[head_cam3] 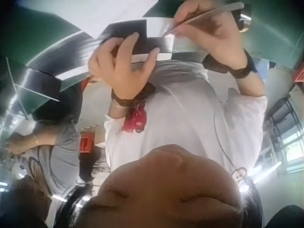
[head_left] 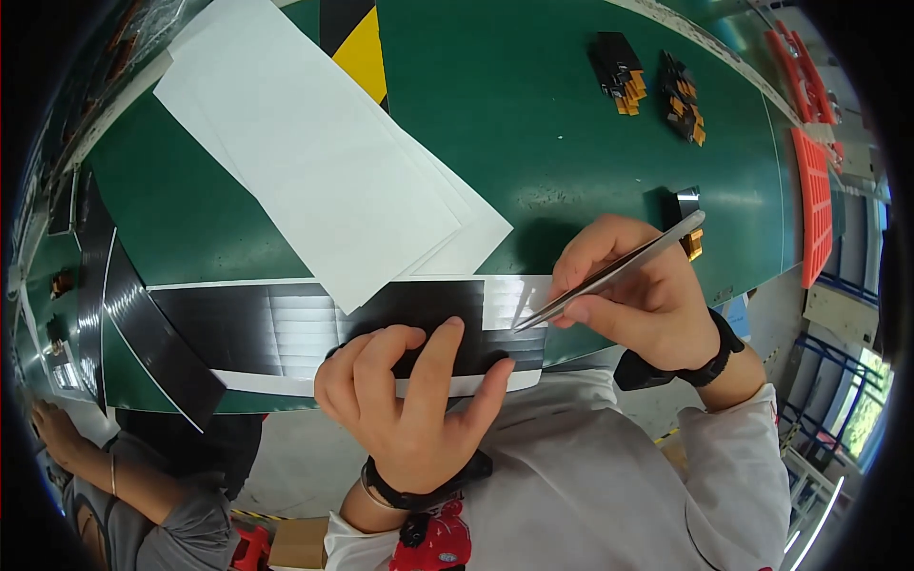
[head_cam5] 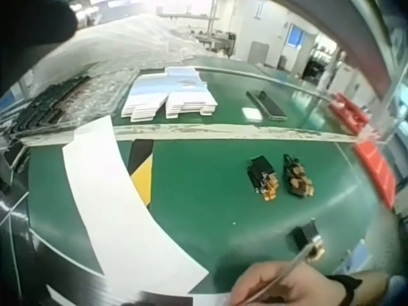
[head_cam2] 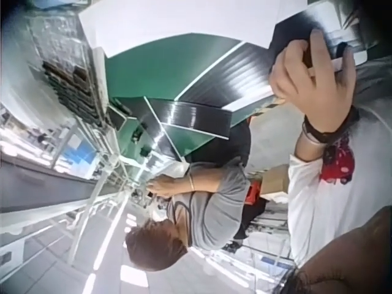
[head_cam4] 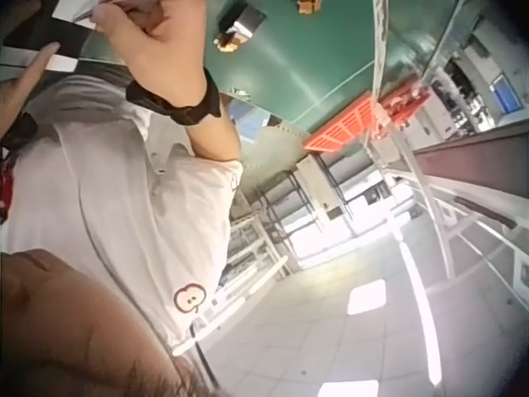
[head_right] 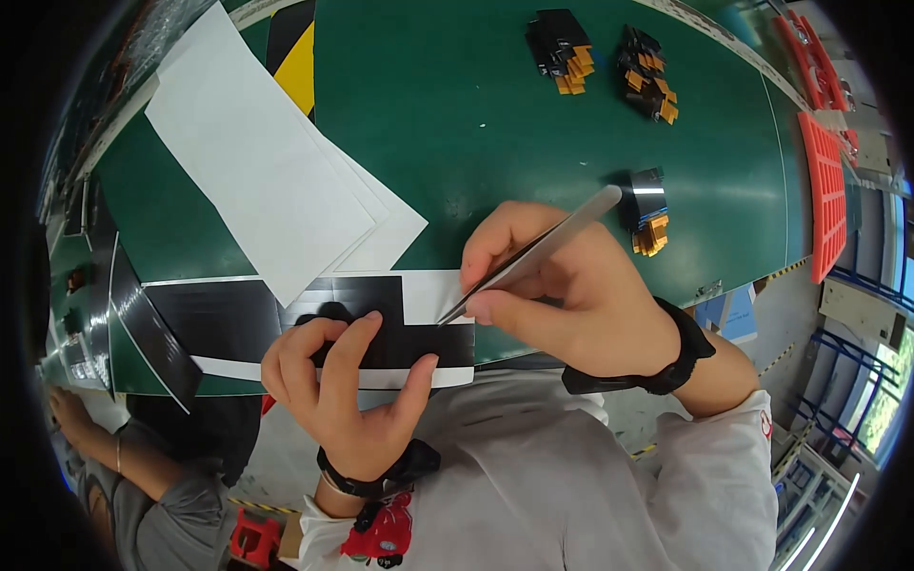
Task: The person uses tweezers to peel a black strip from a sheet, presses it onto the edge of a small screen, and places the screen onto a stack. This process is repeated for several screens throughout the video.
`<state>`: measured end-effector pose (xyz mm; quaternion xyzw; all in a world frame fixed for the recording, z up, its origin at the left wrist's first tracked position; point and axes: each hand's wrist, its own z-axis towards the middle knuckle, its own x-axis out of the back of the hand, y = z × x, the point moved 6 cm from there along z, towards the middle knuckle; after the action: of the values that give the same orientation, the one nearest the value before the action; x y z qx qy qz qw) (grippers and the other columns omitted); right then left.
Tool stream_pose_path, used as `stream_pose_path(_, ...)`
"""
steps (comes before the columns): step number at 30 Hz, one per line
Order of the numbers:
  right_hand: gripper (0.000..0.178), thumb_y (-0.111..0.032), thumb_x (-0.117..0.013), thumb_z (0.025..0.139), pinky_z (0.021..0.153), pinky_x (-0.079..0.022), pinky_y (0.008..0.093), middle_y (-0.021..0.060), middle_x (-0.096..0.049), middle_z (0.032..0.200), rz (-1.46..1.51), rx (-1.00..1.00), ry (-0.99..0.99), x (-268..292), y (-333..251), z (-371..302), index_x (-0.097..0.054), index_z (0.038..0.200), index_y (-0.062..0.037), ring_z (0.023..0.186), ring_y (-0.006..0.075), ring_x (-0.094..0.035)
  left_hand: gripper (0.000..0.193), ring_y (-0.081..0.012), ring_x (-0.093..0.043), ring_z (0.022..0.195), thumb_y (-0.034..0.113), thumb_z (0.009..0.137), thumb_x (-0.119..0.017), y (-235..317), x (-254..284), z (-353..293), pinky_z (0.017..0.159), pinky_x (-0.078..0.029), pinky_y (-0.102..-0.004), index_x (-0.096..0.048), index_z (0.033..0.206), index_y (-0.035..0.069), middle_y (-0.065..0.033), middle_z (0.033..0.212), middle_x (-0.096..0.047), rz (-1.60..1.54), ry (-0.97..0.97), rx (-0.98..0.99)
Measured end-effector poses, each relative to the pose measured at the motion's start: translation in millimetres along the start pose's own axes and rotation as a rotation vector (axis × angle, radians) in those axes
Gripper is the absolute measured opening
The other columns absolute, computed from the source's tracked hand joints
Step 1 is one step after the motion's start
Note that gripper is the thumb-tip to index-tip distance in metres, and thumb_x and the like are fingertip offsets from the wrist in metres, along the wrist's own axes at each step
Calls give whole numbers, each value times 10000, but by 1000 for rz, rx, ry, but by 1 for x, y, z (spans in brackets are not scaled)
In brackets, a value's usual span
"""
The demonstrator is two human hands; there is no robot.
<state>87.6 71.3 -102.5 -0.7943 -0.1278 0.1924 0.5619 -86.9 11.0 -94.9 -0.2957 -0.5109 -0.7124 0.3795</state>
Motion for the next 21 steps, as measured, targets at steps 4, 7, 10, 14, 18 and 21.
stream_pose_path(4,146,91,-587,794,692,-510,254,107,-572,908,-36,3,-6,-2,-2,0,-539,911,18,799,154,-614,386,-236,-420,919,373,613,-778,0,-1,1,793,-324,-368,-668,919,165,-18,939,-499,11,3,-6)
stream_pose_path(7,145,96,-587,791,689,-510,249,110,-581,911,-57,13,-11,0,-4,2,-545,906,18,797,159,-624,390,-236,-418,918,386,610,-778,0,0,2,793,-323,-370,-672,919,172,-15,934,-496,18,-13,1)
stream_pose_path(10,148,102,-592,785,683,-510,245,113,-587,901,-25,-10,-9,2,-3,1,-551,900,18,794,166,-635,396,-236,-415,918,393,609,-777,0,-2,2,794,-322,-372,-673,923,174,-15,933,-495,16,-24,3)
stream_pose_path(14,156,100,-607,773,679,-515,262,111,-607,860,77,-5,-85,4,-2,-1,-558,889,7,805,197,-647,406,-239,-411,923,394,607,-776,1,-1,0,798,-319,-374,-673,931,172,-17,937,-493,8,-34,1)
stream_pose_path(18,150,83,-625,765,701,-522,307,120,-620,811,-99,92,-166,0,-6,-4,-560,869,-5,812,235,-652,410,-242,-409,930,383,601,-778,3,-1,1,804,-317,-377,-674,935,168,-20,943,-493,1,-38,3)
stream_pose_path(21,143,38,-635,774,734,-523,358,131,-627,788,-81,161,-89,8,-12,-6,-536,857,-23,813,265,-654,402,-246,-407,934,357,602,-778,5,1,2,807,-316,-379,-674,937,161,-23,946,-492,-5,-29,5)
